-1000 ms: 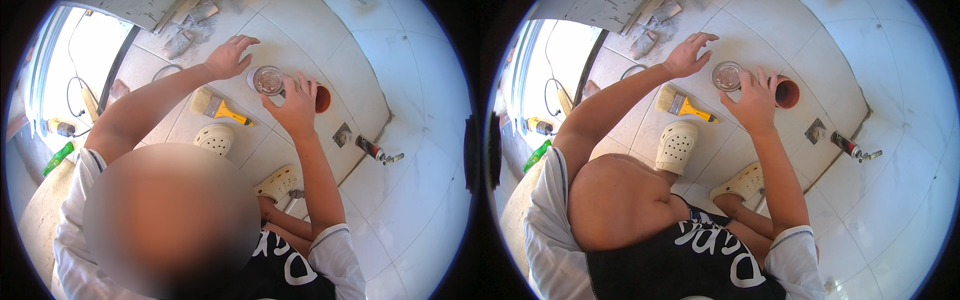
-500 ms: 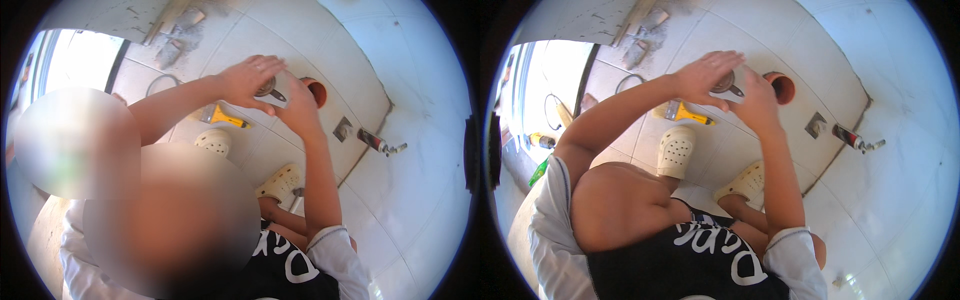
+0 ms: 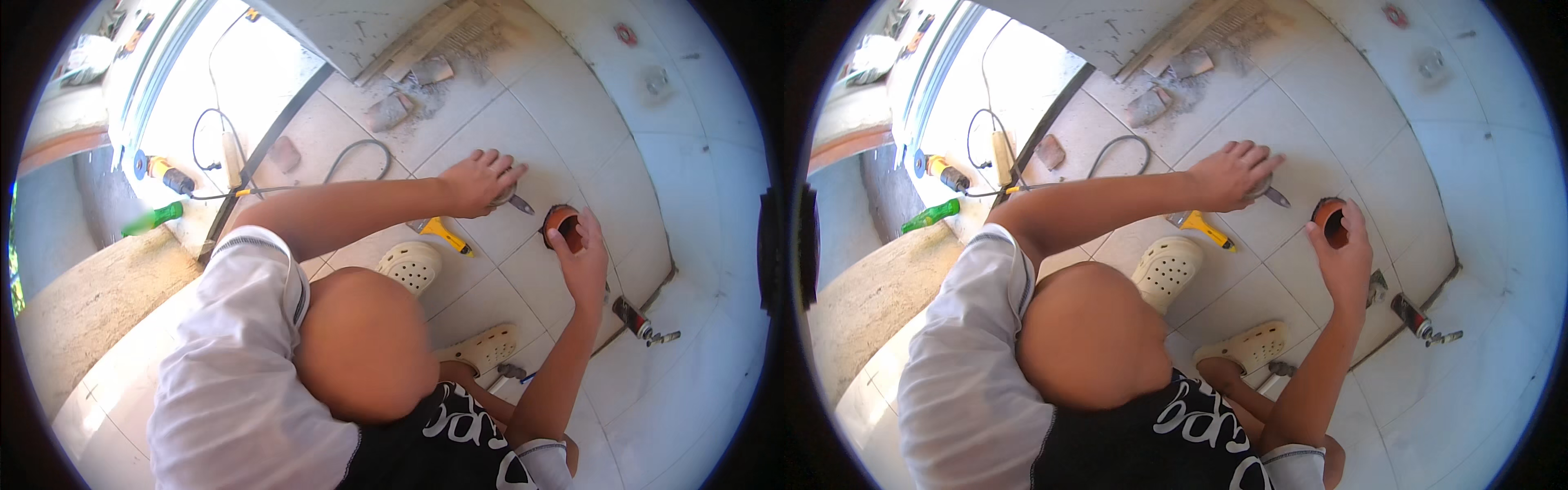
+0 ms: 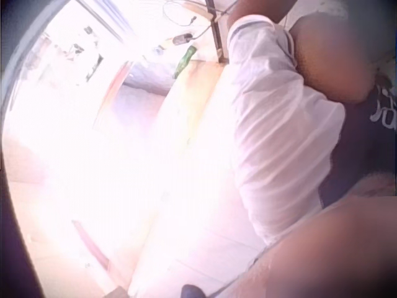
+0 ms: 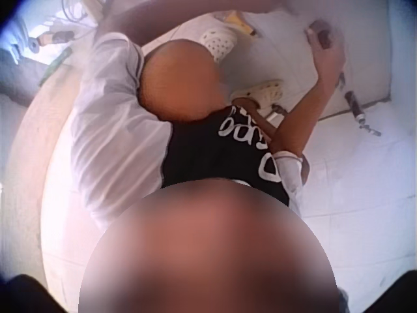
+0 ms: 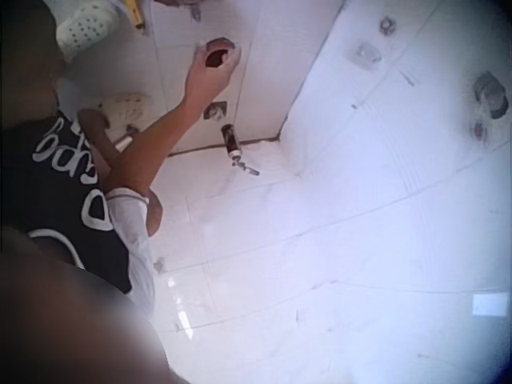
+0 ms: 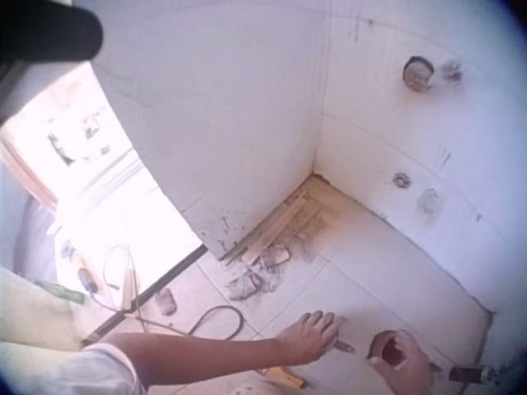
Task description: The person sits on a tiled floor and paints the exterior of a terracotta pipe section with a brush. They repeatedly dip the brush into a paint can, apply paint to the pipe, and use a hammer to tap the pipe into a floor opening. The person also uses a yellow brush to sweep dust from the floor.
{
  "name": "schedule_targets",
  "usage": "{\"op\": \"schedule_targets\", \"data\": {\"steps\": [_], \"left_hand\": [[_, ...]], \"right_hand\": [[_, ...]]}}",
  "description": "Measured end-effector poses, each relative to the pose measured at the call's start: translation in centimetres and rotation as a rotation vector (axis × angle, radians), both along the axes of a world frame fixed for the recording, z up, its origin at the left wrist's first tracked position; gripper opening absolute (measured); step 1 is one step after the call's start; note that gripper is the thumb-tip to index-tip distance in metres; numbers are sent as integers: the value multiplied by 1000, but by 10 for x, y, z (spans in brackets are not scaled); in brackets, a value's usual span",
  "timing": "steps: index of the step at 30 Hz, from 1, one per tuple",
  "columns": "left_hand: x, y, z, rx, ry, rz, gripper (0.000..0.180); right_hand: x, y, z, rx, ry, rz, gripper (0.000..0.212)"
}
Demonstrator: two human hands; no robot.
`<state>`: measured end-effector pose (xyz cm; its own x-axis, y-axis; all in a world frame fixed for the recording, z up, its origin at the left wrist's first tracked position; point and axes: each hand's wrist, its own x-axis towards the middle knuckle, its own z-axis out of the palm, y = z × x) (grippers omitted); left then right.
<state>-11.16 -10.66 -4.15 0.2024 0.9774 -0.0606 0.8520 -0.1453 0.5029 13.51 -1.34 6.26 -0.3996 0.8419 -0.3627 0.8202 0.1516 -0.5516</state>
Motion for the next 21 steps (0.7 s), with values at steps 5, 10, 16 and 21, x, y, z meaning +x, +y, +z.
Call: {"op": "schedule_targets", "data": {"steps": [5, 10, 16, 21], "left_hand": [[-100, -93, 33, 154, -129, 641, 100], [-261, -178, 16, 174, 249, 1171, 101], [-427, -138, -27, 18, 236, 1480, 126], [-492, -74, -41, 98, 292, 1469, 101]], "right_hand": [[-10, 7, 11, 60, 41, 11, 72], [-23, 2, 4, 33, 23, 70, 64], [-32, -8, 1, 72, -63, 219, 55], [-15, -9, 13, 128, -119, 184, 54]]}}
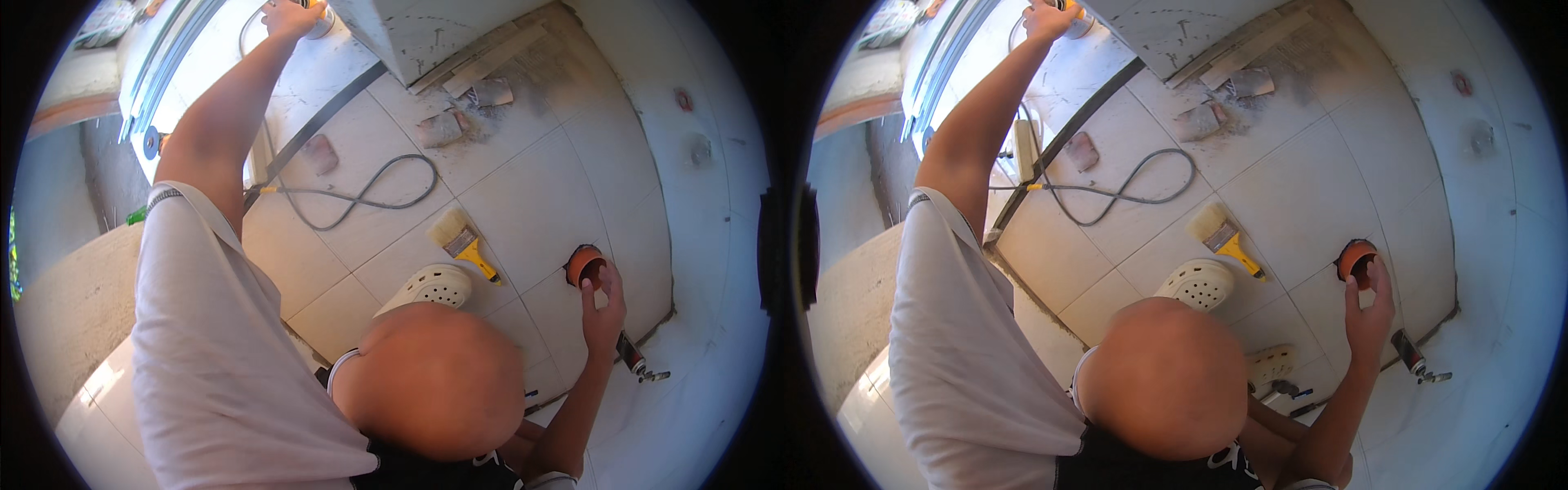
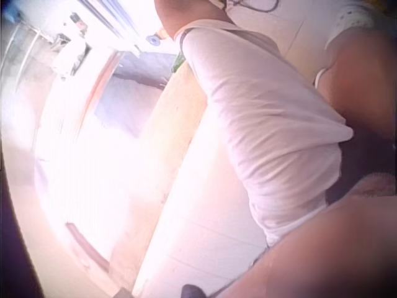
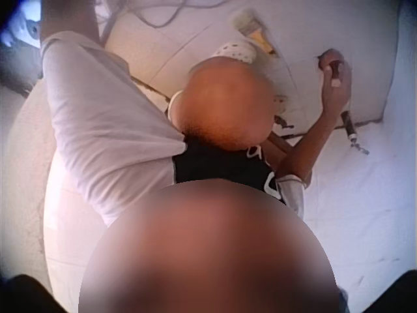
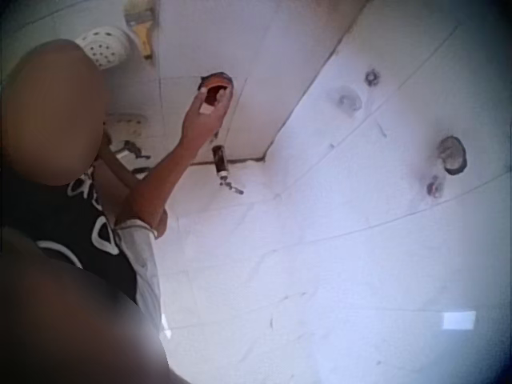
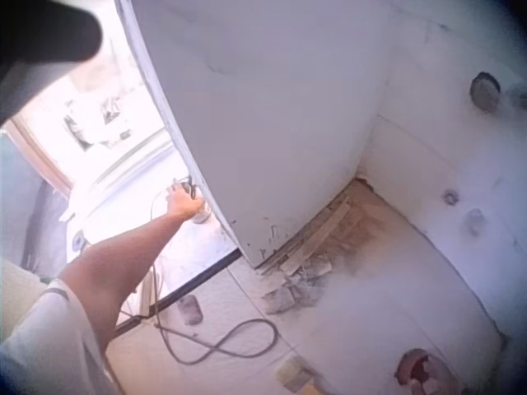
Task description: The person sits on a tiled floor and paints the exterior of a terracotta pipe section with a brush. They repeatedly dip the brush into a paint can, apply paint to the pipe, and use a hammer to tap the pipe into a floor opening. The person also uses a yellow brush to sweep dust from the floor.
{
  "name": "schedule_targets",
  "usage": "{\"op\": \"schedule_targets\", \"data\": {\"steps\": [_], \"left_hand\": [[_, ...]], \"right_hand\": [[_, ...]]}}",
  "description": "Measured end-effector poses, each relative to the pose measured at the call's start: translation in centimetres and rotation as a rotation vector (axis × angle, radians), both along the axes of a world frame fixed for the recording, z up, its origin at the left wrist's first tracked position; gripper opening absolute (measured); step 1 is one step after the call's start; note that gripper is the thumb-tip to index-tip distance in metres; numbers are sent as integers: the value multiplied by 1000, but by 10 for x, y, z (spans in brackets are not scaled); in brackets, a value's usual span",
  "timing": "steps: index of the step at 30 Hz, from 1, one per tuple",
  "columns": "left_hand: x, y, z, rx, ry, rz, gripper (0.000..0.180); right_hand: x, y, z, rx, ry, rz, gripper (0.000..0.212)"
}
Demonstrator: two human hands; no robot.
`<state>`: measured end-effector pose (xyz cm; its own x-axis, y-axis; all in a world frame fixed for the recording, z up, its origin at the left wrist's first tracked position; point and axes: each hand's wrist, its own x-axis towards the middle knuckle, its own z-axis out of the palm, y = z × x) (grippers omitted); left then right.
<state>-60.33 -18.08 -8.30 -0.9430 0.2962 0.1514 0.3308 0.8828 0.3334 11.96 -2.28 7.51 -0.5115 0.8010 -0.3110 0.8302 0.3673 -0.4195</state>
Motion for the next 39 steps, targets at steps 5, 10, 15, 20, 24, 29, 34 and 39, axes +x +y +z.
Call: {"op": "schedule_targets", "data": {"steps": [5, 10, 15, 20, 24, 29, 34, 39], "left_hand": [[15, 17, 8, -441, 99, -315, 97], [26, 8, 8, -439, 130, -428, 76], [-8, -48, 23, -337, 135, -561, 58], [35, -107, 100, 143, -13, -498, 46], [231, -80, 119, 758, -316, -795, 36], [464, 35, 111, 643, -384, -1407, 49], [472, 123, 132, 427, -398, -1492, 57], [484, 142, 180, 627, -1599, -733, 56]], "right_hand": [[15, -9, -4, -7, -41, -46, 54], [4, -20, -14, -104, -22, -83, 55], [10, -17, 0, 36, 26, 71, 51], [54, -17, -1, -37, 83, -361, 21], [27, -33, -47, -380, 704, -741, 23], [-106, -63, -64, -1222, 1404, -867, 45], [-125, -44, -4, -754, 1556, -631, 58], [-117, -18, 47, 575, 988, -97, 64]]}}
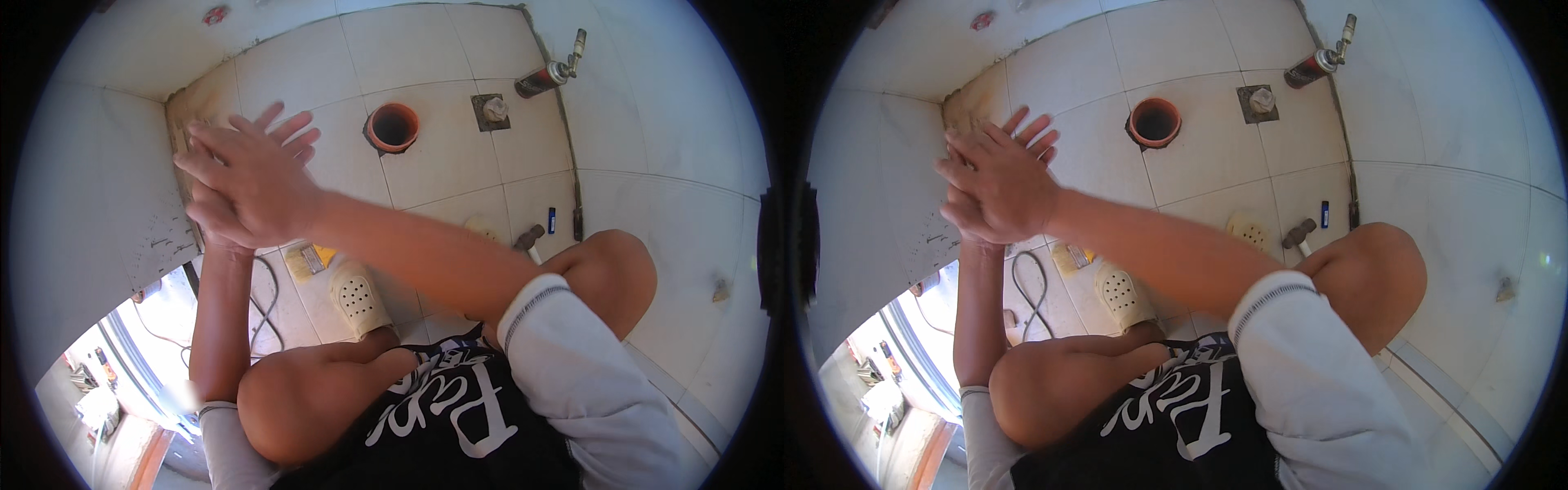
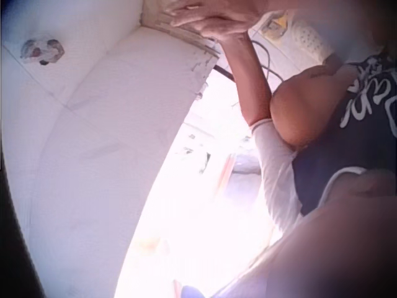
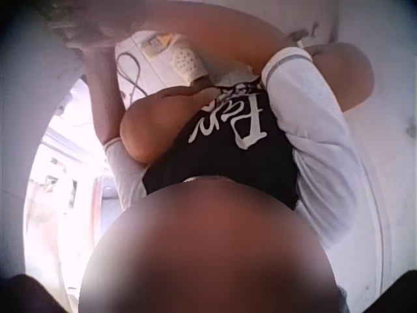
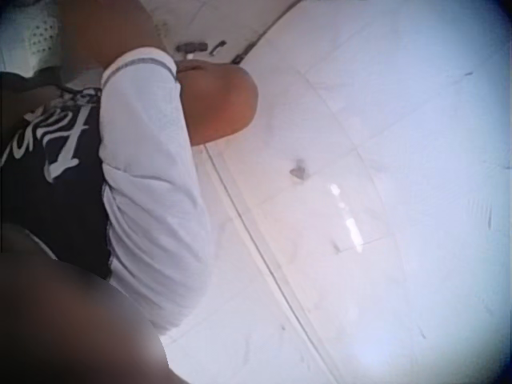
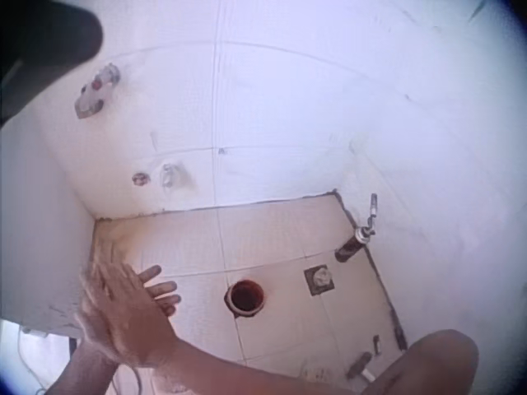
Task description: The person sits on a tiled floor and paints the exterior of a terracotta pipe section with a brush. They repeatedly dip the brush into a paint can, apply paint to the pipe, and use a hammer to tap the pipe into a floor opening. The person also uses a yellow brush to sweep dust from the floor.
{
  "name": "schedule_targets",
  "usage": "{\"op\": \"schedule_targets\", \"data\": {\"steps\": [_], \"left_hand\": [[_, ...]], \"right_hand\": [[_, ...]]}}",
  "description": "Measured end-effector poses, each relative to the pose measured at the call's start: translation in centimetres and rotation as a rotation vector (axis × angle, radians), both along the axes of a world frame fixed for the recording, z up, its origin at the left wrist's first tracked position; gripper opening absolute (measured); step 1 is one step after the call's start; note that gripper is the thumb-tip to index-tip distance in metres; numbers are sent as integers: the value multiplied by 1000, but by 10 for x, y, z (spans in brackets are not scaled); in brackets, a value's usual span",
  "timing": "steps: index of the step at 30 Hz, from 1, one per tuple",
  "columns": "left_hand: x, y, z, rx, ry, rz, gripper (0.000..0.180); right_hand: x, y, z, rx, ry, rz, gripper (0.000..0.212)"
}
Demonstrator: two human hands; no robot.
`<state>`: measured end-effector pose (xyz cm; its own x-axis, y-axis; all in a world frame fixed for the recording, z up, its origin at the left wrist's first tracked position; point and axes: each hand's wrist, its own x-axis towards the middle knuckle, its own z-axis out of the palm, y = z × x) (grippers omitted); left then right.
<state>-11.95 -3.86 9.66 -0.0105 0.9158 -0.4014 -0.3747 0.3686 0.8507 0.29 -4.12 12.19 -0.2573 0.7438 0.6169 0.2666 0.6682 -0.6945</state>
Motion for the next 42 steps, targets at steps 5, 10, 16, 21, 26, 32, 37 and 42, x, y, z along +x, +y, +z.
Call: {"op": "schedule_targets", "data": {"steps": [5, 10, 16, 21, 26, 32, 37, 42], "left_hand": [[22, -2, 90, -59, -55, -175, 52], [22, -46, 154, 77, 410, -345, 43], [71, -98, 233, 265, 961, -494, 44], [106, -108, 205, 235, 1016, -643, 63], [110, -116, 201, 139, 1313, -1466, 64], [114, -117, 200, 313, 1260, -1395, 66], [106, -107, 203, 250, 1352, -1338, 70], [103, -104, 197, 339, 1242, -1400, 70]], "right_hand": [[77, 85, 3, 78, -425, 285, 47], [211, 137, -9, -2, -1038, 159, 23], [300, 128, -103, -226, -943, -8, 35], [274, 98, -184, -118, -911, 34, 51], [208, 77, -224, -188, -881, -244, 64], [167, 69, -244, -333, -1022, -482, 68], [168, 67, -239, -278, -984, -364, 62], [178, 59, -235, -178, -990, -125, 56]]}}
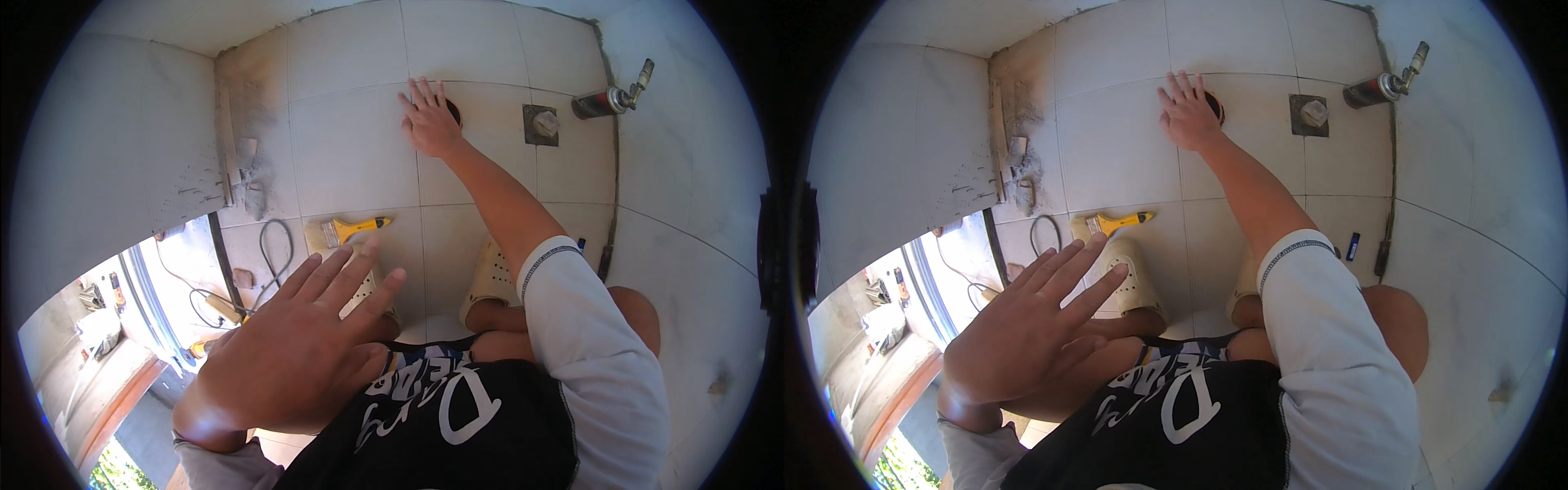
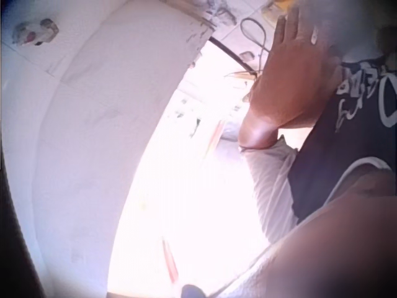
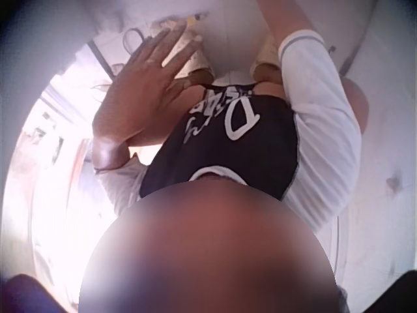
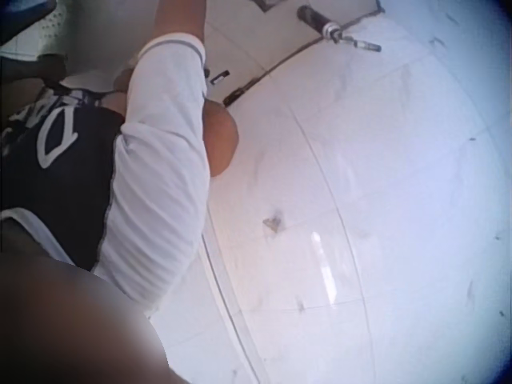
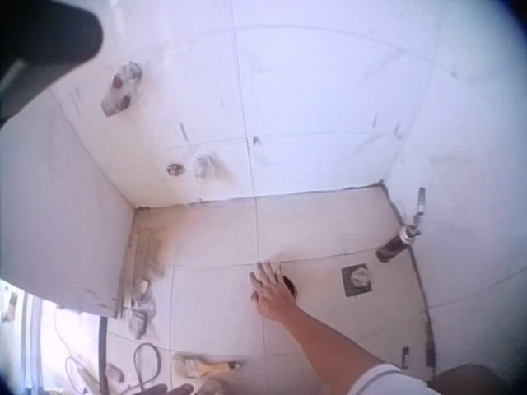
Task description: The person sits on a tiled floor and paints the exterior of a terracotta pipe section with a brush. They repeatedly dip the brush into a paint can, apply paint to the pipe, and use a hammer to tap the pipe into a floor opening. The person also uses a yellow brush to sweep dust from the floor.
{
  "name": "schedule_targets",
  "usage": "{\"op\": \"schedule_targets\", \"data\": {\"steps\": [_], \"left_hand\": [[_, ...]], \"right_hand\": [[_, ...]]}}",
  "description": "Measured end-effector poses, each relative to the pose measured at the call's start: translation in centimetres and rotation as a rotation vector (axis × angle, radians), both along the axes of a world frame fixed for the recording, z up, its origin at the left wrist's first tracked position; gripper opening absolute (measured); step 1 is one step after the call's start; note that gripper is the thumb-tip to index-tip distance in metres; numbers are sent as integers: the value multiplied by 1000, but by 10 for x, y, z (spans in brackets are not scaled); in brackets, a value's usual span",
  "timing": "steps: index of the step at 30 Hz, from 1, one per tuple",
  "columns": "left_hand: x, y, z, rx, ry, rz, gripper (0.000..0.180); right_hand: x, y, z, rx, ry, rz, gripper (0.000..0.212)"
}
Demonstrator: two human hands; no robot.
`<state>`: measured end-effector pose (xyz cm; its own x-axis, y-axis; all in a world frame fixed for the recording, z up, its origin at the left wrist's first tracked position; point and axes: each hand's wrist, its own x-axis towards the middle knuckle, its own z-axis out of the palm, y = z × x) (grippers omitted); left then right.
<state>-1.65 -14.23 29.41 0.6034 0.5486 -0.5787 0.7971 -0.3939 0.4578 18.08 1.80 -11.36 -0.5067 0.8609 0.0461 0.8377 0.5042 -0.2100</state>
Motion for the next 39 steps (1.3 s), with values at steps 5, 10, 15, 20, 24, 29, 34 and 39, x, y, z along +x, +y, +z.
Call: {"op": "schedule_targets", "data": {"steps": [5, 10, 15, 20, 24, 29, 34, 39], "left_hand": [[-1, -2, -3, 58, -37, -80, 70], [-2, -6, 3, 125, -84, -22, 61], [-7, -7, 5, 101, -91, -68, 57], [-16, -11, 4, 10, -101, -132, 59], [-17, -20, -2, -82, -128, -263, 60], [-21, -26, -4, -79, -117, -387, 56], [-22, -31, -8, -5, -133, -381, 57], [-17, -35, -8, 56, -159, -311, 55]], "right_hand": [[10, -12, 3, 51, -1, 187, 55], [35, -21, 5, 66, 68, 152, 58], [33, -19, 1, 72, 171, 18, 65], [-5, -12, -9, 100, 48, -339, 69], [-34, -18, -6, 135, 22, -226, 65], [-77, -104, 6, -233, 355, 430, 42], [-100, -174, 1, -341, 114, 567, 29], [-107, -164, 19, -415, 109, 495, 30]]}}
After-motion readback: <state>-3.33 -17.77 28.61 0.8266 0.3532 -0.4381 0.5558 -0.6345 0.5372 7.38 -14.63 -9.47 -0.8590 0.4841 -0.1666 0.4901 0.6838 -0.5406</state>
